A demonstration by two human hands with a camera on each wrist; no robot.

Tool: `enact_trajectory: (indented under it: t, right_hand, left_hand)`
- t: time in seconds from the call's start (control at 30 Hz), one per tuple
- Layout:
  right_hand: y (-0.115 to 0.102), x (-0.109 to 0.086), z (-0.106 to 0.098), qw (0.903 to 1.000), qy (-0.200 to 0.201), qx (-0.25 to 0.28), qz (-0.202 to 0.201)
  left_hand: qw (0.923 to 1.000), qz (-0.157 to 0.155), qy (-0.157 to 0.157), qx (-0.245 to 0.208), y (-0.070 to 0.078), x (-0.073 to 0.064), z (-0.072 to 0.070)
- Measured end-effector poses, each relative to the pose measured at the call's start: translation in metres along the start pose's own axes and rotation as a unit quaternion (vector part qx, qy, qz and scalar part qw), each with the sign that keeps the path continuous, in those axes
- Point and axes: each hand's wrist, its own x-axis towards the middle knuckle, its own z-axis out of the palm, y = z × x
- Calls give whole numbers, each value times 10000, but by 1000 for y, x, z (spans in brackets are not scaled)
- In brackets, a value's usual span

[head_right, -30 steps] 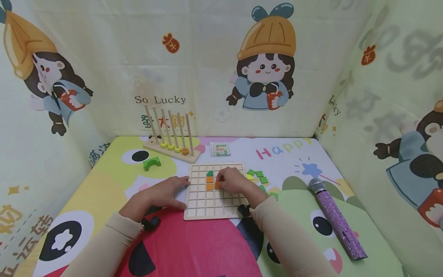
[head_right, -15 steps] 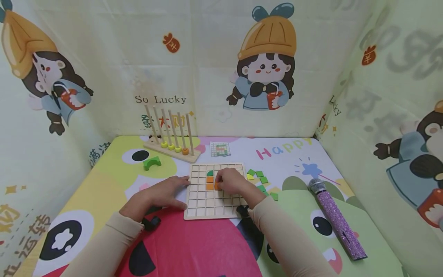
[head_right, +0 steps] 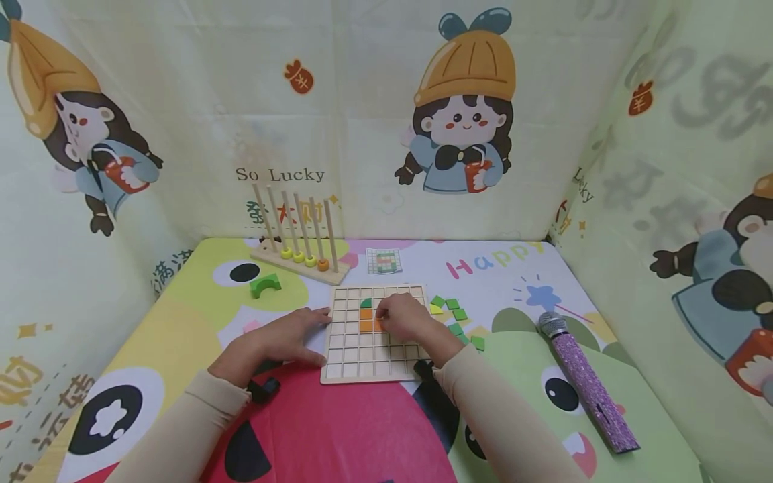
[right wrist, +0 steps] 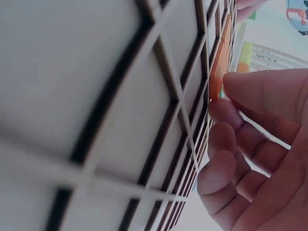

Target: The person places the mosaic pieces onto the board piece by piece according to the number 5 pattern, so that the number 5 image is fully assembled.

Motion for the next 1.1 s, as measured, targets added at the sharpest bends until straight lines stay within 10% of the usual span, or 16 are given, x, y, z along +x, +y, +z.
enact_trajectory:
  t: [1.1]
  right_hand:
    - [99, -78, -24, 9999, 122, 36, -87]
  left_hand:
    - [9999, 121, 51, 9, 3, -2, 0]
